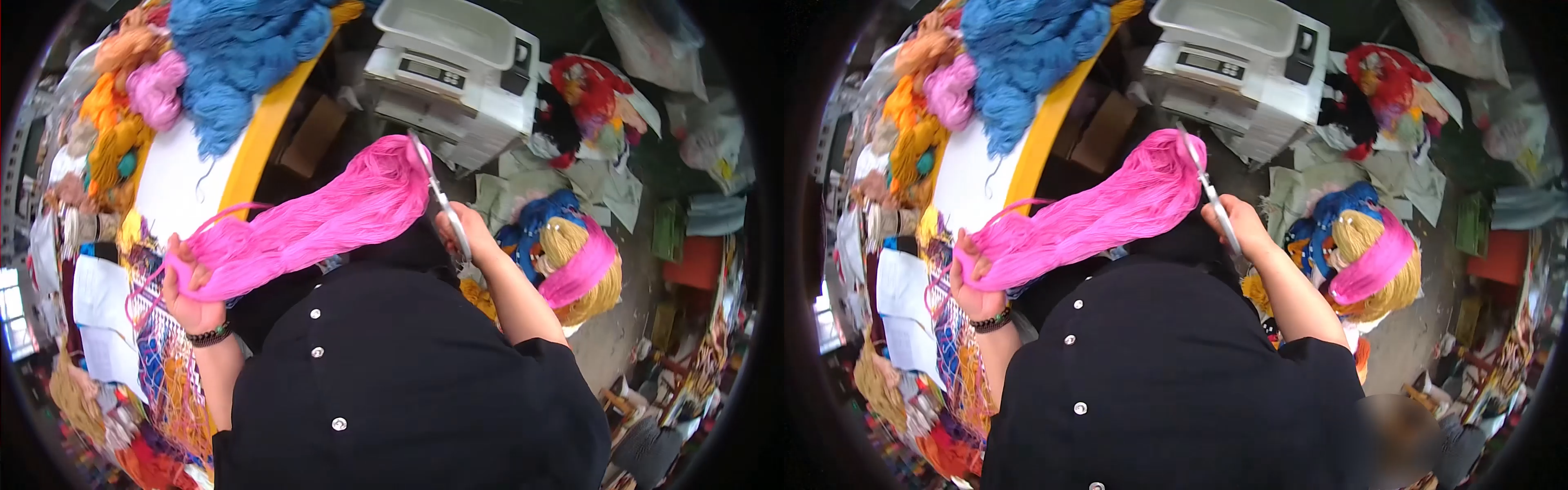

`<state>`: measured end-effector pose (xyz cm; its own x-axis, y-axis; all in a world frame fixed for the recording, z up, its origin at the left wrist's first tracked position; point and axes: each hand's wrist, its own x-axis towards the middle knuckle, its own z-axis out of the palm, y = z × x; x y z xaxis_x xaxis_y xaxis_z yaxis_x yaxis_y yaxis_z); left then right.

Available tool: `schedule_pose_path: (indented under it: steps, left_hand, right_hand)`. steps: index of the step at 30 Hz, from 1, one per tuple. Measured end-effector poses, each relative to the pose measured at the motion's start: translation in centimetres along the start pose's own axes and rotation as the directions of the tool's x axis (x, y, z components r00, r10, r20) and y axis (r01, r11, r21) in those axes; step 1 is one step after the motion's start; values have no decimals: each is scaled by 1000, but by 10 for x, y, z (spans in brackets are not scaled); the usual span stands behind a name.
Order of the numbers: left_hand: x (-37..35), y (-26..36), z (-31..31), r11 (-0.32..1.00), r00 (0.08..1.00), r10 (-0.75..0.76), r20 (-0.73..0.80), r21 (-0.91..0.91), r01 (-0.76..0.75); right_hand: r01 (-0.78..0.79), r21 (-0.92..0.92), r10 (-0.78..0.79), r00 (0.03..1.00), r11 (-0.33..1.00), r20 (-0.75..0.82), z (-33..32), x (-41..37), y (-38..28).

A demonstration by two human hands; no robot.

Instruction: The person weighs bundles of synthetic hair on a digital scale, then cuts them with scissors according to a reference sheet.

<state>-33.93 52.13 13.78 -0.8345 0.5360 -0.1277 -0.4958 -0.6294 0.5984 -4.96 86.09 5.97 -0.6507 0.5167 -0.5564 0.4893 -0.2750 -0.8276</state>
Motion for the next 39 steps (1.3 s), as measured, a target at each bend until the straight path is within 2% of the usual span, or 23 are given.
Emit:
schedule_pose_path:
  steps: [1, 4, 7, 9, 10, 11, 12, 13, 14, 15, 16, 17, 18, 20, 22, 24, 25, 27, 34, 37, 39]
  left_hand:
    - [0, -2, 3, 1000, 1000, -7, 15, -15, 7]
    - [-2, -3, 4, 1000, 1000, -4, -2, -12, 4]
    - [-4, -4, 4, 1000, 1000, -24, 14, -8, 24]
    - [-4, -4, 2, 998, 998, -42, 40, -35, 44]
    - [-4, -4, 1, 997, 996, -53, 70, -61, 57]
    - [-3, -4, 0, 997, 996, -51, 68, -62, 55]
    - [-1, -5, 0, 977, 996, -93, 7, -194, 92]
    - [2, -5, 1, 939, 989, -142, -46, -324, 120]
    - [3, -5, 3, 939, 989, -141, -46, -321, 120]
    - [5, -6, 7, 921, 987, -153, -51, -370, 124]
    - [6, -7, 12, 899, 985, -165, -55, -419, 127]
    - [6, -8, 16, 874, 982, -178, -61, -469, 129]
    - [6, -8, 20, 874, 982, -179, -60, -469, 130]
    - [5, -8, 26, 850, 979, -202, 10, -495, 181]
    - [5, -7, 28, 847, 978, -205, 34, -495, 195]
    - [4, -6, 30, 843, 977, -206, 59, -497, 208]
    - [4, -6, 31, 854, 978, -198, 67, -478, 205]
    - [2, -6, 33, 865, 980, -187, 71, -461, 199]
    - [-1, -4, 33, 875, 981, -159, 108, -446, 191]
    - [-2, -4, 35, 876, 985, -151, 90, -449, 175]
    - [-3, -3, 33, 875, 987, -145, 69, -457, 161]
  right_hand:
    - [39, 174, -44, 999, 984, 20, 2, 9, 11]
    - [-21, 156, 32, 997, 988, -68, 9, 10, -3]
    - [128, 239, -94, 984, 963, -148, 17, 11, -7]
    - [171, 366, -136, 983, 915, -119, 15, 19, 2]
    - [164, 441, -178, 984, 882, -11, 12, 20, 6]
    - [223, 268, -260, 960, 937, 108, 13, 11, -7]
    - [297, 93, -311, 919, 950, 241, 13, -2, -28]
    - [245, 89, -258, 846, 965, 467, 11, -9, -42]
    - [138, 58, -144, 778, 989, 611, 14, -12, -54]
    - [354, -16, -239, 664, 935, 708, 15, -9, -52]
    - [288, -132, -101, 671, 948, 735, 17, -14, -62]
    - [360, -201, -92, 653, 911, 752, 18, -13, -66]
    - [360, -202, -92, 654, 911, 751, 20, -13, -68]
    - [508, -310, -114, 643, 804, 758, 22, -12, -72]
    - [488, -341, -84, 660, 804, 746, 24, -13, -79]
    - [417, -414, 44, 659, 809, 751, 26, -12, -83]
    - [418, -416, 46, 659, 807, 750, 27, -11, -84]
    - [527, -396, -41, 638, 752, 769, 31, -10, -83]
    - [531, -406, 5, 603, 744, 798, 45, -4, -87]
    - [581, -401, -11, 576, 708, 817, 46, 4, -83]
    - [551, -325, -39, 548, 769, 835, 46, 8, -80]
